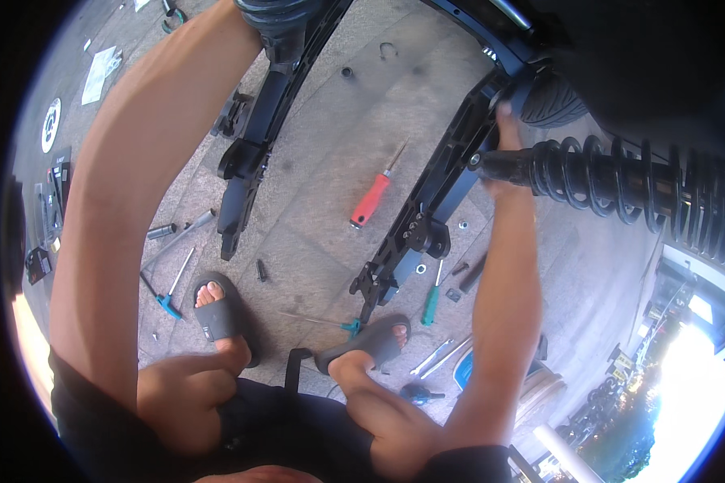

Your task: The person aligns and secures a black metal frame to the rear suspension of a motorcycle using a socket wrench. They repeatedly tighten bolts on both sides of the frame while holding the assembly in place.

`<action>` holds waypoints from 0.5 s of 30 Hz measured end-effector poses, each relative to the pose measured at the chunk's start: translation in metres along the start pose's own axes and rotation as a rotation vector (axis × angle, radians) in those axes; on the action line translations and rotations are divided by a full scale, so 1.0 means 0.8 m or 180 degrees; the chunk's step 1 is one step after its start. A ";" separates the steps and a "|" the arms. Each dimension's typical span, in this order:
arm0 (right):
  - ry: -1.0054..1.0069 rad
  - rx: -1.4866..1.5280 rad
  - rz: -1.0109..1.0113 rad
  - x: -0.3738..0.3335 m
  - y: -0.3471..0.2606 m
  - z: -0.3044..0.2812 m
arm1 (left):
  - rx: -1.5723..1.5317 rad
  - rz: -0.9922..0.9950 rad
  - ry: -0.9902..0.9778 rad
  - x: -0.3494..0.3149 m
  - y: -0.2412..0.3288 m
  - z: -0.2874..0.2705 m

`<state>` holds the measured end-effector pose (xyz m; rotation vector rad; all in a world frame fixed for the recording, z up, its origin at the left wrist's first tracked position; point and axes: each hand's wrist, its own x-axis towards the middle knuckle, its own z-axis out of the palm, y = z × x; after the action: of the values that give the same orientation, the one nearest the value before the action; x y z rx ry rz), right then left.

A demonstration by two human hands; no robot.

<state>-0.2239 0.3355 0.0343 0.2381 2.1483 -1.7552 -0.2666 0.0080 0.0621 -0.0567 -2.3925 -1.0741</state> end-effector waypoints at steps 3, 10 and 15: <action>-0.0781 0.0959 0.0441 -0.027 0.032 -0.002 | 0.0016 0.0016 -0.0030 0.000 -0.002 0.000; -0.0995 0.1051 0.0603 -0.024 0.035 -0.002 | 0.0048 0.0022 -0.0083 -0.002 -0.007 -0.005; -0.0958 0.1043 0.0536 -0.025 0.038 -0.003 | 0.0065 0.0066 -0.0088 -0.004 -0.006 -0.006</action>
<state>-0.1949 0.3461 0.0143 0.2135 1.5838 -1.8988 -0.2629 0.0019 0.0604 -0.0897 -2.4219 -1.0459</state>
